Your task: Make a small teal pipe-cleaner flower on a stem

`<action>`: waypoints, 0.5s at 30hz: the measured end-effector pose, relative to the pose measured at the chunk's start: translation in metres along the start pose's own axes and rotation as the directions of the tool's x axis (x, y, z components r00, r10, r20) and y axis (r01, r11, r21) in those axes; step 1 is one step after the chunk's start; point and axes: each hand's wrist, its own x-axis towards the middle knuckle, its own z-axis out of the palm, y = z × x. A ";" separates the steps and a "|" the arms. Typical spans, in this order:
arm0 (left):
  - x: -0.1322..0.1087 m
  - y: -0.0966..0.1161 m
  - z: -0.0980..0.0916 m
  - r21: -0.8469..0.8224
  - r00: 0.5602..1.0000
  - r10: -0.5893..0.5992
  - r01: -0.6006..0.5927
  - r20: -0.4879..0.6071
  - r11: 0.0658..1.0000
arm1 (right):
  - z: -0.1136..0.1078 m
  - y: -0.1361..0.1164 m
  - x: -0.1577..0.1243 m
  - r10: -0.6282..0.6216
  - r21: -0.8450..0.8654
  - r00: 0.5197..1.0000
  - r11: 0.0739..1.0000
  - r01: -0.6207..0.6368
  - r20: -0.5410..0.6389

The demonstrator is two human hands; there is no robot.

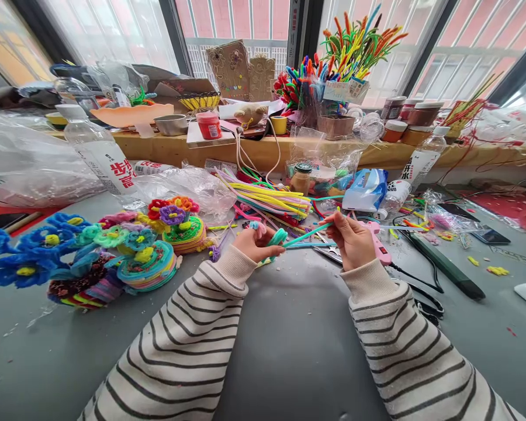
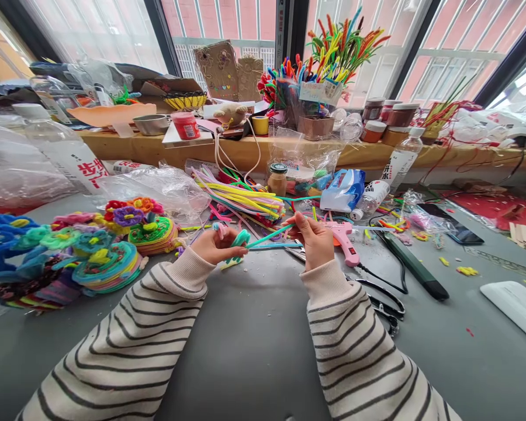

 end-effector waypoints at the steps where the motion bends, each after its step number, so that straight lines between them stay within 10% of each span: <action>1: 0.000 0.000 0.000 -0.005 1.000 0.001 -0.001 0.003 1.000 | -0.001 0.000 0.001 -0.033 -0.047 0.999 0.998 0.033 -0.010; 8: -0.001 0.000 -0.001 0.003 1.000 -0.004 0.004 0.000 1.000 | -0.013 -0.001 0.000 -0.465 -0.670 0.880 0.623 0.403 0.096; 15: 0.000 0.000 -0.002 0.002 1.000 -0.011 0.011 -0.021 1.000 | -0.022 -0.002 0.007 -0.691 -0.854 0.681 0.180 0.489 0.244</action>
